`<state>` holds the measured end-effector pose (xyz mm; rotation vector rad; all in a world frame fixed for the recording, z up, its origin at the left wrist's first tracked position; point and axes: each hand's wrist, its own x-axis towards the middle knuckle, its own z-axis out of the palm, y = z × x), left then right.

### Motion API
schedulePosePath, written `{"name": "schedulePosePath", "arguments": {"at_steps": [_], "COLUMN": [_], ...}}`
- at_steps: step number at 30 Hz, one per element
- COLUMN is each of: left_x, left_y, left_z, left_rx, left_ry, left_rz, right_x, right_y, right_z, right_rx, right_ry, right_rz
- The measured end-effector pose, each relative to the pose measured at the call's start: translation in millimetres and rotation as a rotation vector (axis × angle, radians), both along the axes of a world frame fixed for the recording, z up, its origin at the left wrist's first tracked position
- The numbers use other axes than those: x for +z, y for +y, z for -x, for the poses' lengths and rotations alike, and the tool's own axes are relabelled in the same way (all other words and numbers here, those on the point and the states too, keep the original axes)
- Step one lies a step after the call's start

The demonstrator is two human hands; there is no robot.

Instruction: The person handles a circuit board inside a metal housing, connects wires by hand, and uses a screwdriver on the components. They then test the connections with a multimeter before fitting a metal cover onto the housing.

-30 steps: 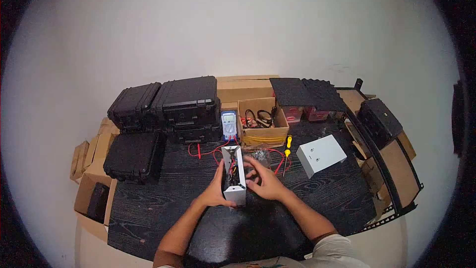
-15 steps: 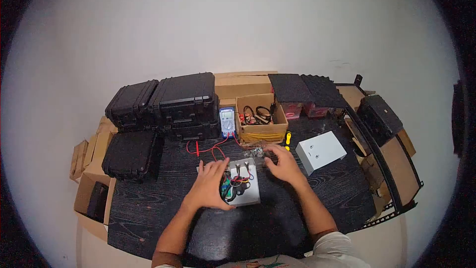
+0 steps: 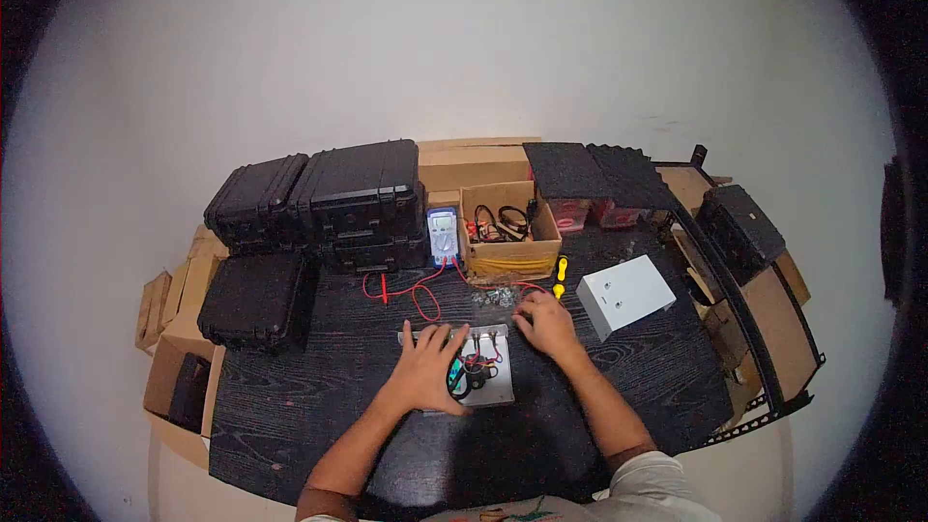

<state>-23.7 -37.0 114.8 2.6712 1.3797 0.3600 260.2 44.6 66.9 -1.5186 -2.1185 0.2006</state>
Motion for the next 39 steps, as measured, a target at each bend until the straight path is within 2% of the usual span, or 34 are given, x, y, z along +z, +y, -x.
{"name": "schedulePosePath", "arguments": {"at_steps": [2, 5, 8, 11, 14, 17, 20, 26, 29, 32, 35, 36, 39], "left_x": [-1, 0, -6, -7, -13, -7, -25, -44, -48, -43, -69, -78, -61], "left_y": [0, 1, 2, 3, 2, -6, -9, -5, -1, -7, 4, 8, 4], "left_z": [-1, -1, -2, -3, -3, -12, -28, -35, -34, -33, -34, -33, -30], "left_rx": [-0.009, -0.024, -0.022, -0.017, -0.003, -0.028, -0.168, -0.31, -0.246, -0.007, 0.087, 0.075, 0.123], "left_ry": [-0.005, -0.002, -0.02, -0.017, 0.049, -0.095, -0.391, -0.642, -0.711, -0.83, -1.164, -1.188, -1.219], "left_rz": [-0.005, 0.017, 0.019, 0.039, 0.03, -0.011, -0.014, -0.023, -0.031, 0.083, 0.381, 0.373, 0.542], "right_x": [7, 14, 29, 20, 11, -10, -16, -19, 0, 47, 49, 60, 69], "right_y": [-3, 2, 22, 59, 83, 100, 103, 111, 103, 85, 60, 43, 15], "right_z": [4, 3, 7, 19, 37, 46, 51, 53, 46, 42, 49, 54, 65], "right_rx": [-0.005, -0.004, -0.017, 0.075, 0.057, 0.136, 0.131, 0.141, 0.172, 0.409, 0.765, 0.841, 0.877], "right_ry": [-0.008, 0.033, -0.031, -0.273, -0.549, -0.598, -0.628, -0.669, -0.603, -0.076, 0.545, 0.601, 0.551], "right_rz": [0.039, -0.084, -0.209, -0.123, -0.115, -0.207, -0.187, -0.1, -0.101, 0.229, 0.594, 0.684, 0.836]}}
